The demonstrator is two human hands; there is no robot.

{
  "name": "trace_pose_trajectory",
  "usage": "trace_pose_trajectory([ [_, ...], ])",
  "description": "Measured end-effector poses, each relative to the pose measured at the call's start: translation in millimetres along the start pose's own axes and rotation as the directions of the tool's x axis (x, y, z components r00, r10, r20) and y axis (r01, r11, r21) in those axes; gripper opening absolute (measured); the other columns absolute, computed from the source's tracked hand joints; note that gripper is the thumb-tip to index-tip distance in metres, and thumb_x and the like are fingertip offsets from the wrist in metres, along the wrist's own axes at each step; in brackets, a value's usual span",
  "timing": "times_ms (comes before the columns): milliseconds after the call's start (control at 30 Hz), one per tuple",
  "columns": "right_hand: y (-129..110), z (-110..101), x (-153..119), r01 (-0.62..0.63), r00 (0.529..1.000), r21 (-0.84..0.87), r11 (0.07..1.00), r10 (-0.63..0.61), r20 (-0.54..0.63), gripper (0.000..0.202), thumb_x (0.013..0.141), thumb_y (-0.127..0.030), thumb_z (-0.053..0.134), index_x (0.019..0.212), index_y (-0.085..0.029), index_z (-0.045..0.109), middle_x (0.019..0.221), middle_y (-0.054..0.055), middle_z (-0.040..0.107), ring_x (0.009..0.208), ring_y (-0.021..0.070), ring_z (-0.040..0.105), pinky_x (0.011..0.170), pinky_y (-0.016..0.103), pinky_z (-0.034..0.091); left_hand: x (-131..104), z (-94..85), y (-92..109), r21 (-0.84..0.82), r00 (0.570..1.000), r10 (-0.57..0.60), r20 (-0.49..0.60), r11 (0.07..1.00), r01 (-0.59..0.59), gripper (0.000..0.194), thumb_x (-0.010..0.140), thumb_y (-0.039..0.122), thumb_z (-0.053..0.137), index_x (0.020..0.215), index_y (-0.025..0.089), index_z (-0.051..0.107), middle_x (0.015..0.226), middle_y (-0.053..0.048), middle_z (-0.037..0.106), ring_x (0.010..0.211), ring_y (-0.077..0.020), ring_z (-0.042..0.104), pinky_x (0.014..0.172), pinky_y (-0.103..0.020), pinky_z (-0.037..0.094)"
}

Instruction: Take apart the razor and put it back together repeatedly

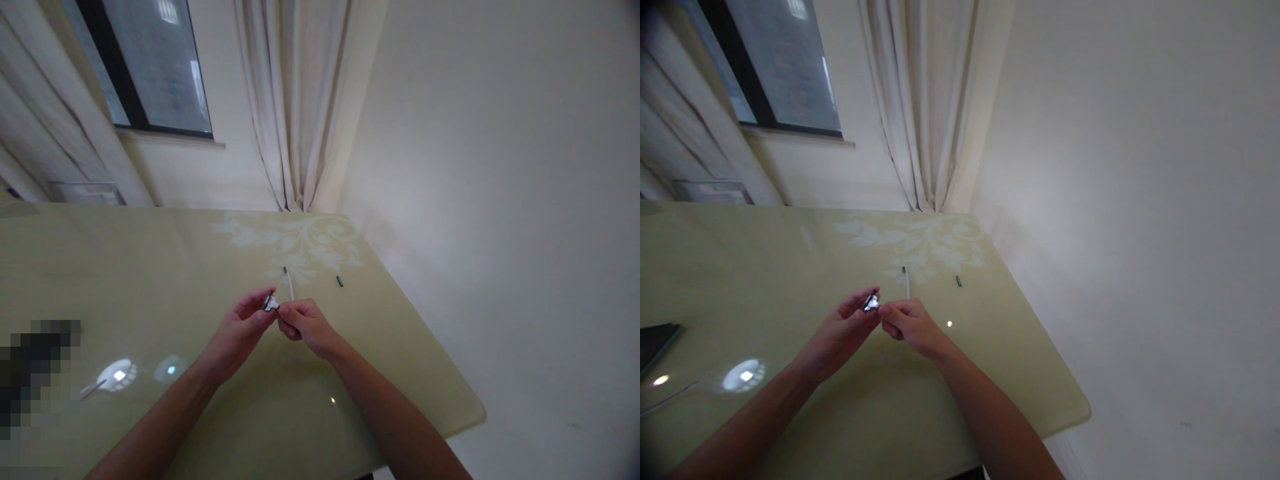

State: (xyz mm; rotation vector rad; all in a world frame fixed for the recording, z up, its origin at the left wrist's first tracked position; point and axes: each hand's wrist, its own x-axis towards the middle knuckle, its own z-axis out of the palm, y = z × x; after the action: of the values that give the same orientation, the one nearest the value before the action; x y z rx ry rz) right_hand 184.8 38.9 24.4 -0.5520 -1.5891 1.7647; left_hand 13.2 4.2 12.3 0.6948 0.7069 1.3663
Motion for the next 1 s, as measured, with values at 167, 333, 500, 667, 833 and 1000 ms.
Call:
trace_pose_trajectory([
  [167, 0.2, 1.0, -0.1, -0.011, 1.000, -0.017, 1.000, 0.011, -0.016, 0.061, 0.090, -0.070, 0.060, 0.061, -0.018, 0.049, 0.053, -0.006, 0.040, 0.048, 0.0073, 0.029, 0.048, 0.026, 0.020, -0.8, -2.7, 2.4, 0.019, 1.000, -0.003, 0.020, 1.000, 0.002, 0.046, 0.060, 0.028, 0.099, 0.103, 0.026, 0.082, 0.092, -0.002, 0.079, 0.082, -0.0115, 0.069, 0.080, -0.021, 0.053],
  [333, -2.3, 4.4, -0.4, 0.048, 0.997, -0.071, 0.996, -0.052, -0.050, 0.060, 0.090, -0.069, 0.061, 0.060, -0.018, 0.050, 0.053, -0.005, 0.040, 0.048, 0.0080, 0.032, 0.049, 0.026, 0.024, -0.9, -3.8, 4.3, 0.051, 1.000, 0.008, 0.023, 0.999, -0.009, 0.045, 0.060, 0.028, 0.098, 0.103, 0.025, 0.083, 0.092, -0.003, 0.079, 0.082, -0.0128, 0.070, 0.080, -0.023, 0.055],
  [500, -3.1, 3.1, -0.1, 0.024, 0.998, -0.096, 0.995, -0.030, -0.052, 0.060, 0.091, -0.071, 0.058, 0.061, -0.019, 0.049, 0.052, -0.006, 0.038, 0.047, 0.0079, 0.030, 0.047, 0.026, 0.023, 0.1, -1.1, 6.5, 0.084, 0.999, 0.035, 0.034, 0.996, -0.037, 0.044, 0.061, 0.030, 0.098, 0.102, 0.026, 0.082, 0.091, -0.002, 0.079, 0.083, -0.0124, 0.070, 0.081, -0.022, 0.054],
  [667, -2.2, -0.6, 0.5, -0.002, 0.999, -0.118, 0.993, -0.004, -0.055, 0.060, 0.091, -0.071, 0.058, 0.061, -0.019, 0.050, 0.052, -0.006, 0.039, 0.047, 0.0076, 0.031, 0.047, 0.025, 0.023, 0.5, -4.6, 10.5, 0.181, 0.999, 0.024, 0.024, 0.983, -0.028, 0.044, 0.064, 0.028, 0.097, 0.104, 0.025, 0.081, 0.093, -0.002, 0.079, 0.086, -0.0138, 0.071, 0.084, -0.023, 0.055],
  [833, 1.3, -3.1, 0.9, 0.015, 0.998, -0.056, 0.998, -0.018, -0.062, 0.056, 0.094, -0.067, 0.057, 0.074, -0.015, 0.064, 0.053, -0.006, 0.041, 0.047, 0.0071, 0.029, 0.046, 0.023, 0.022, -0.2, -5.4, 14.9, 0.239, 0.999, 0.025, 0.039, 0.970, -0.033, 0.047, 0.065, 0.033, 0.096, 0.107, 0.024, 0.079, 0.095, -0.004, 0.078, 0.089, -0.0164, 0.071, 0.087, -0.027, 0.055],
  [1000, 0.0, -3.7, 0.3, 0.021, 0.998, -0.049, 0.999, -0.024, -0.053, 0.048, 0.093, -0.062, 0.062, 0.083, -0.015, 0.070, 0.055, -0.007, 0.039, 0.048, 0.0072, 0.029, 0.047, 0.023, 0.022, -0.3, -5.8, 17.1, 0.271, 0.998, 0.045, 0.048, 0.961, -0.057, 0.051, 0.065, 0.032, 0.095, 0.113, 0.025, 0.079, 0.095, -0.004, 0.077, 0.089, -0.0167, 0.069, 0.086, -0.027, 0.053],
])
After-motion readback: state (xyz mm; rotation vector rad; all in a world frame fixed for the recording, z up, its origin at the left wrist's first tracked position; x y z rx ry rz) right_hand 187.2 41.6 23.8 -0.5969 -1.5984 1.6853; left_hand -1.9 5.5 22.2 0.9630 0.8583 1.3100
